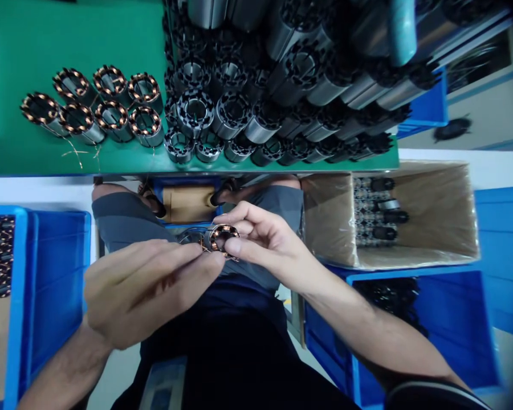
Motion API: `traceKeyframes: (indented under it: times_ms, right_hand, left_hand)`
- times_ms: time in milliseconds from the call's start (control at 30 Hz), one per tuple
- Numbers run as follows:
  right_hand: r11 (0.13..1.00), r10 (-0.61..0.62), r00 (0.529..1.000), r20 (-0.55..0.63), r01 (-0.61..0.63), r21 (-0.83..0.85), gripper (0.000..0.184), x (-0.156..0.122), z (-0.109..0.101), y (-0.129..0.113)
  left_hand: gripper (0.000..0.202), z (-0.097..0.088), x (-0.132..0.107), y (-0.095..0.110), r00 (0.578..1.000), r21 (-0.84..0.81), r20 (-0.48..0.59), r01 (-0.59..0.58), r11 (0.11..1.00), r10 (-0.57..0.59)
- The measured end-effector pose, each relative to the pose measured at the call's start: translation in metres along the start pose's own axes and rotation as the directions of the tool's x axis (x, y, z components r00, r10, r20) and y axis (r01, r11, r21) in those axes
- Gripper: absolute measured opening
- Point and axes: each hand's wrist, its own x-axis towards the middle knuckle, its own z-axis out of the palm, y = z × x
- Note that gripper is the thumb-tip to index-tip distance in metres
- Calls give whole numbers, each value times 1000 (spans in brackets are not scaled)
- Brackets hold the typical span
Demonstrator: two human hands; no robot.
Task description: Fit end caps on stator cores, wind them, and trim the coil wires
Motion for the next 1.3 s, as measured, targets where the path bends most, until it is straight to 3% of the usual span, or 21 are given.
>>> traceKeyframes:
  times_ms: [100, 200, 300, 367, 433, 533, 600, 700, 800, 967, 1033, 1100, 1167, 1233, 1300]
  right_hand:
    - [998, 57, 998, -9, -56, 37, 33, -1, -2, 2]
    - [986, 122, 993, -1, -121, 112, 38, 0, -2, 7]
    - [977, 136, 991, -1, -134, 166, 40, 1, -1, 8]
    - [975, 121, 993, -20, -114, 192, 39, 2, 0, 5]
    - [974, 104, 994, -47, -92, 206, 38, 2, 1, 1]
    - [976, 102, 993, -53, -89, 199, 39, 2, 1, -4]
    - [975, 110, 993, -37, -101, 196, 38, 2, 2, -5]
    - [975, 102, 994, -29, -94, 199, 36, 2, 3, -3]
    - [982, 46, 995, -93, -28, 185, 37, 3, 1, -2]
    - [992, -61, 963, -264, 88, 91, 44, 0, -8, -6]
    - [994, -90, 956, -280, 105, 36, 46, -3, -8, -8]
    - [991, -131, 950, -283, 124, -43, 49, -5, -6, -8]
    - [983, -168, 946, -278, 139, -122, 52, -5, 0, -6]
    - [976, -190, 947, -258, 152, -158, 51, -3, 6, -3]
    - [977, -188, 954, -232, 156, -148, 47, -1, 10, 0]
  left_hand:
    - [20, 4, 7, -6, 967, 266, 14, -248, 931, 254]
    - [13, 10, 6, -13, 963, 300, -52, -239, 924, 266]
    - [10, 16, -1, -14, 980, 250, -84, -152, 956, 178]
    - [9, 18, -5, -12, 993, 166, -117, 2, 986, 18]
    - [11, 20, -7, -9, 976, 45, -139, 178, 983, -170]
    - [46, 23, -4, -3, 944, -152, -90, 302, 941, -318]
    - [53, 23, 2, -1, 946, -212, -57, 302, 929, -320]
    - [18, 18, 9, 1, 959, -157, 7, 280, 947, -283]
    - [8, 19, 3, -2, 954, -115, 99, 294, 949, -283]
    - [16, 49, -34, -14, 932, -281, 194, 351, 893, -305]
    - [15, 61, -45, -18, 898, -304, 218, 434, 848, -382]
    - [11, 64, -45, -18, 845, -323, 171, 533, 782, -506]
    - [13, 59, -33, -14, 818, -386, 71, 550, 741, -571]
    - [36, 52, -15, -7, 847, -459, -35, 458, 761, -531]
    - [35, 49, 0, -1, 873, -457, -137, 364, 811, -469]
